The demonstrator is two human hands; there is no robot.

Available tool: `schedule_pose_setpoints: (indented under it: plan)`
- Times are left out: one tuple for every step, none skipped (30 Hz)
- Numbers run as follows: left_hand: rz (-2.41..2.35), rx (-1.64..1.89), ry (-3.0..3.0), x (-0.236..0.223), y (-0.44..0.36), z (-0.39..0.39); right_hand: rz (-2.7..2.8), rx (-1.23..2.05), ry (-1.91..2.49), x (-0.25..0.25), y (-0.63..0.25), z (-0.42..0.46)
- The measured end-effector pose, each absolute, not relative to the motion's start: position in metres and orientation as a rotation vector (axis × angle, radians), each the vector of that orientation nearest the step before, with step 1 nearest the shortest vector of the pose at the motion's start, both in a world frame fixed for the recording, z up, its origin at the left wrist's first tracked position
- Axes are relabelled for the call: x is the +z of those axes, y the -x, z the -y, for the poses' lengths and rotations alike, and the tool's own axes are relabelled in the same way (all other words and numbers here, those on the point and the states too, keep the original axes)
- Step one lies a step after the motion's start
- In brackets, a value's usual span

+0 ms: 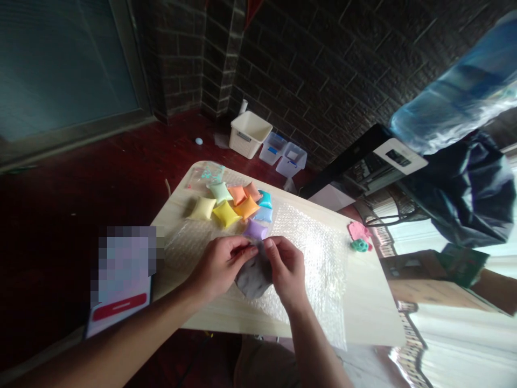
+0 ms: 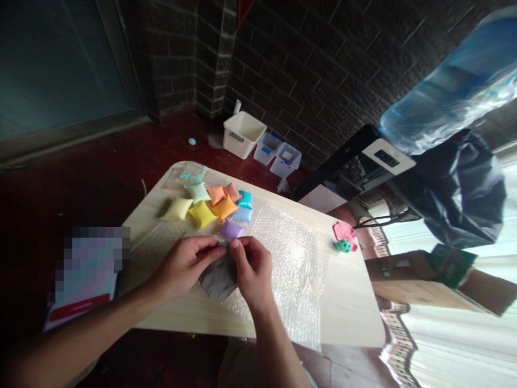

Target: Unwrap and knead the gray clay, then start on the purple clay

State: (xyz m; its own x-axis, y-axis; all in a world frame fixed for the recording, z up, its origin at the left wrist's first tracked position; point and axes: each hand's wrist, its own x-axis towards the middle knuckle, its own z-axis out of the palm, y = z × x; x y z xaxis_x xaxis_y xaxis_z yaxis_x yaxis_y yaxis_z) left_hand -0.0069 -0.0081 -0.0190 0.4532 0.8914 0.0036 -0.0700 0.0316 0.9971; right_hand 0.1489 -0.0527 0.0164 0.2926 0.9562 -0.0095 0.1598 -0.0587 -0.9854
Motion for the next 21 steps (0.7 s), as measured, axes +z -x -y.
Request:
schedule_pose_setpoints:
  plan:
    - [-0.798, 0.879, -1.331, -0.019, 0.007, 0.008, 1.082, 0.92, 1.476, 0.016, -0.15, 0.053]
    - [-0.783, 0.877, -1.318, -0.019, 0.007, 0.009, 1.07, 0.907, 1.483, 0.015, -0.15, 0.052]
    - [-0.767, 0.875, -1.291, -0.02, 0.006, 0.009, 1.052, 0.891, 1.494, 0.014, -0.151, 0.052]
    - [-0.749, 0.874, -1.254, -0.021, 0.006, 0.01, 1.034, 0.874, 1.506, 0.013, -0.151, 0.051]
    - [-0.73, 0.872, -1.213, -0.021, 0.005, 0.01, 1.019, 0.856, 1.516, 0.012, -0.152, 0.051]
    - [-0.713, 0.87, -1.177, -0.021, 0.005, 0.009, 1.006, 0.841, 1.525, 0.011, -0.152, 0.051]
    - [-0.704, 0.869, -1.152, -0.021, 0.004, 0.009, 0.994, 0.831, 1.531, 0.01, -0.152, 0.051]
    - [-0.704, 0.866, -1.149, -0.021, 0.004, 0.008, 0.984, 0.824, 1.535, 0.009, -0.152, 0.051]
    - [-0.718, 0.866, -1.157, -0.021, 0.004, 0.007, 0.978, 0.82, 1.538, 0.008, -0.152, 0.051]
    - [-0.737, 0.864, -1.167, -0.02, 0.004, 0.006, 0.977, 0.815, 1.54, 0.007, -0.151, 0.051]
    - [-0.759, 0.861, -1.181, -0.019, 0.004, 0.005, 0.977, 0.808, 1.539, 0.007, -0.151, 0.051]
    - [-0.779, 0.859, -1.192, -0.018, 0.004, 0.005, 0.977, 0.801, 1.537, 0.007, -0.151, 0.051]
    - [-0.792, 0.854, -1.2, -0.017, 0.005, 0.004, 0.972, 0.798, 1.536, 0.007, -0.151, 0.051]
    - [-0.8, 0.851, -1.21, -0.015, 0.005, 0.004, 0.965, 0.804, 1.535, 0.008, -0.151, 0.051]
    - [-0.804, 0.85, -1.223, -0.014, 0.006, 0.004, 0.962, 0.819, 1.531, 0.01, -0.151, 0.051]
    - [-0.805, 0.853, -1.238, -0.013, 0.007, 0.004, 0.968, 0.839, 1.522, 0.012, -0.151, 0.051]
    - [-0.806, 0.855, -1.258, -0.012, 0.008, 0.004, 0.985, 0.861, 1.506, 0.013, -0.151, 0.051]
    - [-0.81, 0.86, -1.284, -0.011, 0.009, 0.005, 1.009, 0.884, 1.485, 0.015, -0.151, 0.051]
    - [-0.817, 0.866, -1.313, -0.011, 0.01, 0.005, 1.037, 0.907, 1.461, 0.015, -0.152, 0.051]
    - [-0.826, 0.871, -1.34, -0.011, 0.011, 0.005, 1.065, 0.926, 1.44, 0.015, -0.152, 0.051]
    - [-0.834, 0.872, -1.365, -0.011, 0.011, 0.005, 1.085, 0.943, 1.426, 0.014, -0.152, 0.051]
